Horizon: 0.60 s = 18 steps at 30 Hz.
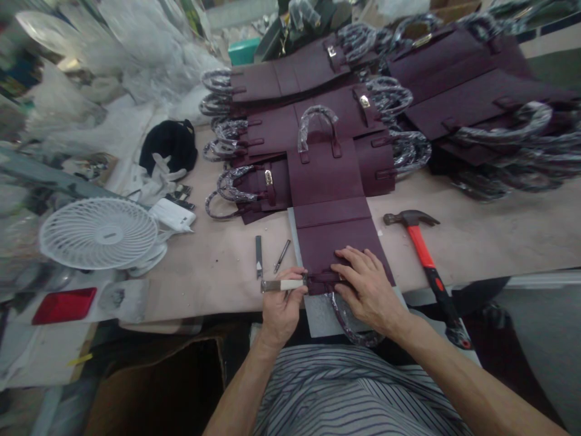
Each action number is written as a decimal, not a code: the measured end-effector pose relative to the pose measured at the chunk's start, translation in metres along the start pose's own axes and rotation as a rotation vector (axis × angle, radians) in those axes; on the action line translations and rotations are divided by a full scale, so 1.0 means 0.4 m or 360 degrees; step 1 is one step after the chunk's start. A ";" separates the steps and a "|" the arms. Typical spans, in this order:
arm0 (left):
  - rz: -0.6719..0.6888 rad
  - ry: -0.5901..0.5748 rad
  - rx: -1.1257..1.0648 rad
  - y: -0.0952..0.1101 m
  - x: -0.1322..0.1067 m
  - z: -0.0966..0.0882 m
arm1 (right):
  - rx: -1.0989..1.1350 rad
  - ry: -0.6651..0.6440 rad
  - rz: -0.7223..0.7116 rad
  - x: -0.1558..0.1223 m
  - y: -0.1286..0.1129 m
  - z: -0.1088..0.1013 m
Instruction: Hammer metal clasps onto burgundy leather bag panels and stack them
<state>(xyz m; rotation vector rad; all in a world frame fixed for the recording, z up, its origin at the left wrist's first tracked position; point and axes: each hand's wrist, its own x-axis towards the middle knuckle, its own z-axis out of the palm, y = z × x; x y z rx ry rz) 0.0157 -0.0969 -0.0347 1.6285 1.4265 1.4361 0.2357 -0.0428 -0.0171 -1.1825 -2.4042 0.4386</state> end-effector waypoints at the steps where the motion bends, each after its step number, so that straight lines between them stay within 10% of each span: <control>1: -0.0006 0.0011 -0.0006 -0.001 0.001 0.001 | 0.0006 0.0003 0.0003 0.000 0.000 0.000; 18: 0.0107 0.0006 0.0138 0.003 0.036 0.021 | 0.0033 0.0049 0.0048 0.001 -0.004 0.005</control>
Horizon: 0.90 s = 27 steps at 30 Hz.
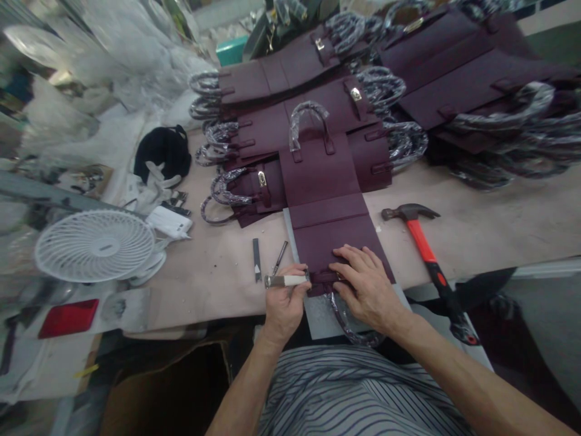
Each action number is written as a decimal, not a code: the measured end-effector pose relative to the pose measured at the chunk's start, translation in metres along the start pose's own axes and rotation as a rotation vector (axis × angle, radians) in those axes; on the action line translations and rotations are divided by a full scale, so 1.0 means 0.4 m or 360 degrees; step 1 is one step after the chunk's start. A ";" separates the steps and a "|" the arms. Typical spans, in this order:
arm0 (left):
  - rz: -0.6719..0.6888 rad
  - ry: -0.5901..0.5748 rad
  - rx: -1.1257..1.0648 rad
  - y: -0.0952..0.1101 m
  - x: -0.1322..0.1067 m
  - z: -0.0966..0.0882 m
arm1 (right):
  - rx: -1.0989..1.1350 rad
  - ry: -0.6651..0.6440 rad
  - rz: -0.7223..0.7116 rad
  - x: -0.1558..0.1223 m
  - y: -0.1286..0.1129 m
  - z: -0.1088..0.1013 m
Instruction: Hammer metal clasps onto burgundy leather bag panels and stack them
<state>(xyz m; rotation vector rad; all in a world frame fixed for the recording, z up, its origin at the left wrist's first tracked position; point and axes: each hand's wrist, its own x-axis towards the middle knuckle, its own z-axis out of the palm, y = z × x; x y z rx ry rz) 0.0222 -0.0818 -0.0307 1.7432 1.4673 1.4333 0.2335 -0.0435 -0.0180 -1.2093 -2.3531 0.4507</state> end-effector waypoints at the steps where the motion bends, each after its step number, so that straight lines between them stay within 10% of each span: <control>1: 0.0009 -0.0010 0.0019 0.000 0.002 0.000 | 0.0000 0.0003 0.0001 0.000 0.000 0.000; 27: -0.0061 0.0001 0.0003 0.006 0.017 0.014 | -0.0016 -0.0024 0.0014 -0.001 -0.005 -0.005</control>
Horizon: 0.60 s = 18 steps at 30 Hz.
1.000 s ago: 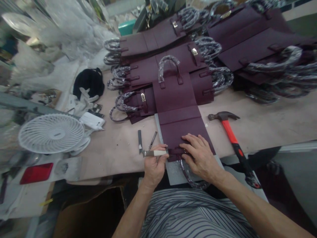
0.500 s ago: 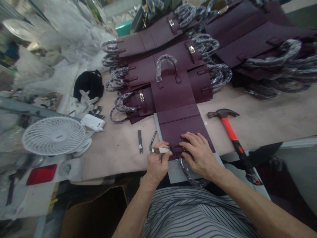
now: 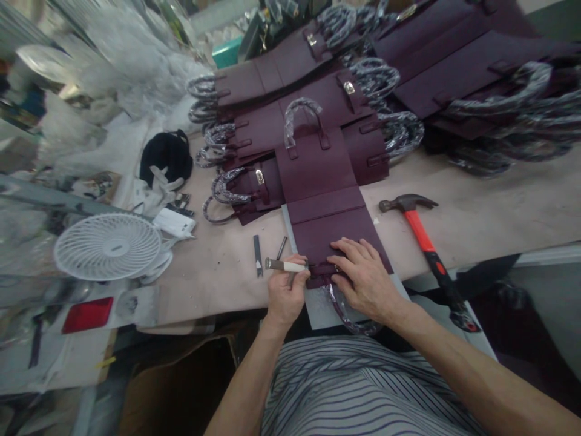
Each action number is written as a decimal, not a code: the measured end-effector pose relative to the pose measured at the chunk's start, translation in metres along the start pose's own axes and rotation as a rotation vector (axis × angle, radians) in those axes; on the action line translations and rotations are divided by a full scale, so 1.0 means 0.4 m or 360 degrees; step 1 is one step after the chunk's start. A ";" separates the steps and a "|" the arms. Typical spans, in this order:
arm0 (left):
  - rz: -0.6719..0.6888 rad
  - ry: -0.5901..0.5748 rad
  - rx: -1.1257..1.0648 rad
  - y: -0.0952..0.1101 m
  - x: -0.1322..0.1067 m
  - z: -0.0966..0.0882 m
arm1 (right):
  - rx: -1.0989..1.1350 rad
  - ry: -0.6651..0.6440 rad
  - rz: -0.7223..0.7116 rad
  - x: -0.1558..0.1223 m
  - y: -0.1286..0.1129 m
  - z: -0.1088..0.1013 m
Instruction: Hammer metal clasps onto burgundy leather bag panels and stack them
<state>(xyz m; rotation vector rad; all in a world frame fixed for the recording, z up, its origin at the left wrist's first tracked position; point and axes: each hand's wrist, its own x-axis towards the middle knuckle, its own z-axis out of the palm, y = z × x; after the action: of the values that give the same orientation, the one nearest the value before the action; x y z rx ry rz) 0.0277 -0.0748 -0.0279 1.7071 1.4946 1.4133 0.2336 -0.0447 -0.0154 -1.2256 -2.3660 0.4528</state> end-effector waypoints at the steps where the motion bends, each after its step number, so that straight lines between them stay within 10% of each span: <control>1: 0.0020 0.0004 0.0025 0.002 0.000 0.002 | -0.0002 -0.0001 0.0000 0.000 0.000 0.000; 18: 0.0282 -0.0070 0.0405 0.019 -0.011 0.029 | 0.0255 0.0284 -0.0057 -0.013 0.013 -0.029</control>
<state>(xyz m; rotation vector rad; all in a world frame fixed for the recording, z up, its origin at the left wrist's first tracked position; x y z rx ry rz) 0.0419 -0.0781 -0.0273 2.0559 1.5878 1.3048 0.2457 -0.0450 -0.0090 -1.1013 -2.1543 0.4897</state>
